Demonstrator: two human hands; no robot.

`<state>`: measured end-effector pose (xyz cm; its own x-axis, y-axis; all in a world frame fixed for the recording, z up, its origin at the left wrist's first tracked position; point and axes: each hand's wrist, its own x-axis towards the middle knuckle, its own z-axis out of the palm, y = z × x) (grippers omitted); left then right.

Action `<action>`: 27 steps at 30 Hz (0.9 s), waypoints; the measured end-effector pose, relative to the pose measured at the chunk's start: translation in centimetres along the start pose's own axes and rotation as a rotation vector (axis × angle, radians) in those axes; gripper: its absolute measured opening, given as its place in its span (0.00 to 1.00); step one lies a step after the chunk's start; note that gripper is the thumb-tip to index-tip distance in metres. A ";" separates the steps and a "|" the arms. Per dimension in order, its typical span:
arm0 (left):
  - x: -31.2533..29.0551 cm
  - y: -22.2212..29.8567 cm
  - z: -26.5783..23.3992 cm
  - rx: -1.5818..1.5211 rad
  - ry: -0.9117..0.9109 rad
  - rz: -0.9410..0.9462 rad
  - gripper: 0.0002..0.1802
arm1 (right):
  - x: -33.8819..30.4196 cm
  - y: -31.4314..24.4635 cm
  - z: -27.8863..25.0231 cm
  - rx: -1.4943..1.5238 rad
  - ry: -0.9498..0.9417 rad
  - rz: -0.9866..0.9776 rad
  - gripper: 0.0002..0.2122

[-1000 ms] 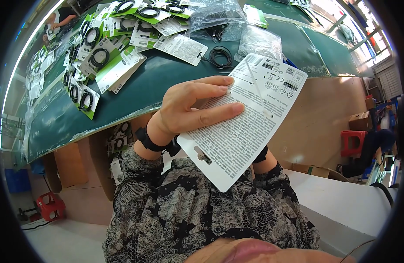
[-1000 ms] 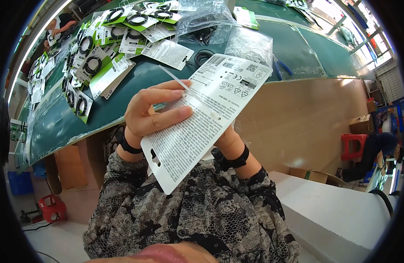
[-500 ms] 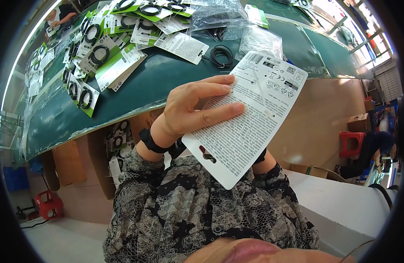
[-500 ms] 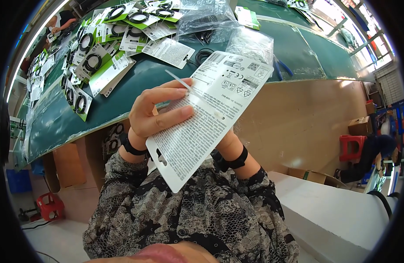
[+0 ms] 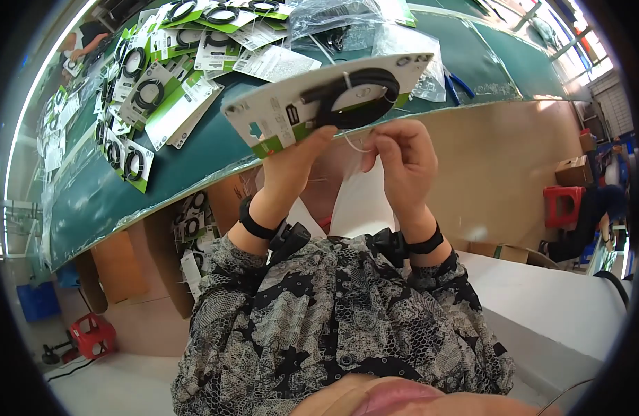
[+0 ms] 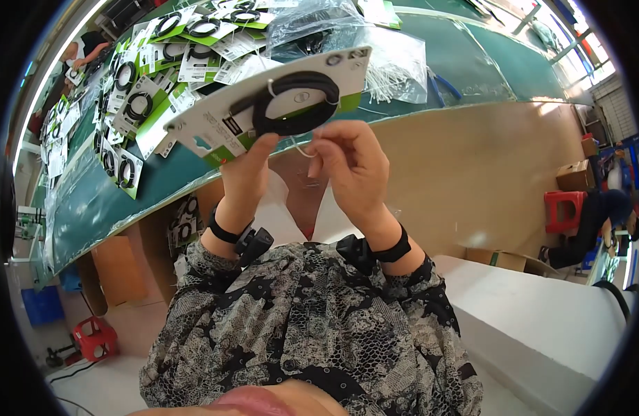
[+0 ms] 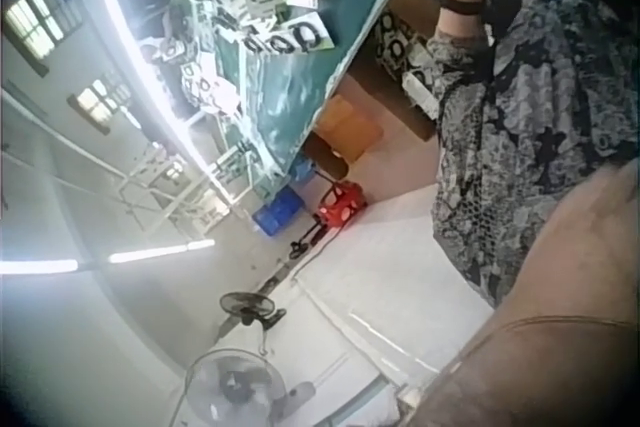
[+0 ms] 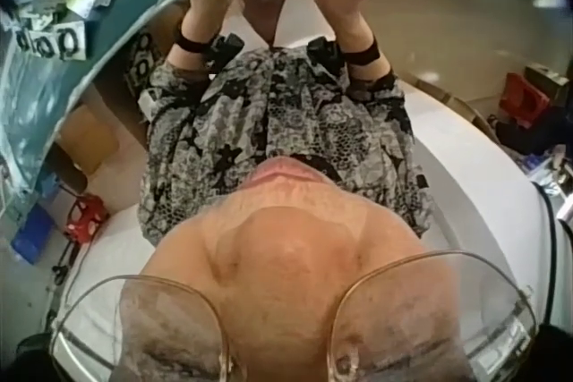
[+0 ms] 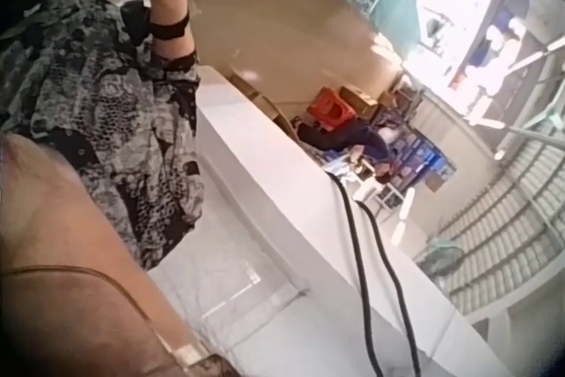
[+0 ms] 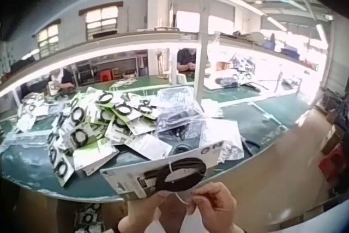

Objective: The person packages a USB cable by threading a plastic tie through the cardboard backing and around the cable, then pulling it tight. They turn the package over to check the back before picking up another cable to repeat the process.

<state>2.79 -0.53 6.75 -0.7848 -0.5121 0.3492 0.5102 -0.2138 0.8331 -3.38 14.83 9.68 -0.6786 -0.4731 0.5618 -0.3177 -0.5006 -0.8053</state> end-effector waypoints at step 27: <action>0.2 -0.9 0.1 -0.049 0.027 -0.048 0.16 | 2.7 -2.0 1.8 -1.028 0.015 -0.300 0.06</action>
<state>2.16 -0.36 6.06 -0.7994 -0.5223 0.2971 0.4891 -0.2785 0.8266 -3.39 13.29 13.13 -0.4860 -0.4202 0.7663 -0.8736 0.2596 -0.4117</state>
